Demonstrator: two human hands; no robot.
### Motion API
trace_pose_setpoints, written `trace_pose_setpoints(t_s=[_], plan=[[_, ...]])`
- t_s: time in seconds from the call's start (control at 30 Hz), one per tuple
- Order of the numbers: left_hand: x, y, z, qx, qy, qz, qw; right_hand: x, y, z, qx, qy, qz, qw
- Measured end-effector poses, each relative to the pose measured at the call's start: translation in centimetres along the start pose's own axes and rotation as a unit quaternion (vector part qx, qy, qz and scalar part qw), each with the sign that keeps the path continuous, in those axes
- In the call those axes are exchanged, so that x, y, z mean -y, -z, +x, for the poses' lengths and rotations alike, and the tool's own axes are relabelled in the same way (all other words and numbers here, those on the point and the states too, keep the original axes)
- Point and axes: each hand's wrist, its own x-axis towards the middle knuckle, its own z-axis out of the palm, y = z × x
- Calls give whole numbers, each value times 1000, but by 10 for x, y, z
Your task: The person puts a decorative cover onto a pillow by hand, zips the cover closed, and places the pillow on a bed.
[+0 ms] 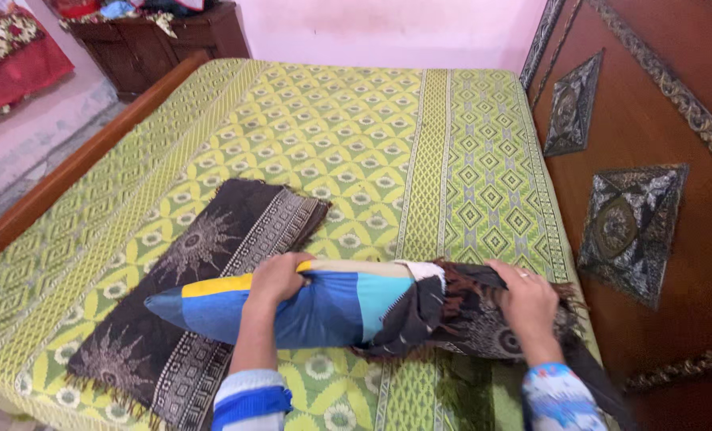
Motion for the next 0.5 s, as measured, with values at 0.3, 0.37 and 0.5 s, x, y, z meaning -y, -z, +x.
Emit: trace_pose_setpoints(t_s=[0.3,0.37,0.5], plan=[[-1,-84,8,-390,-17,205,898,10,-45,18,-85,-39,-112,989],[-1,-102,7,-283,-13,139,949,9,-65,24,-52,-60,-75,994],[10,-127,10,-240,-20,69,968,18,-82,-1,-2,-120,70,990]])
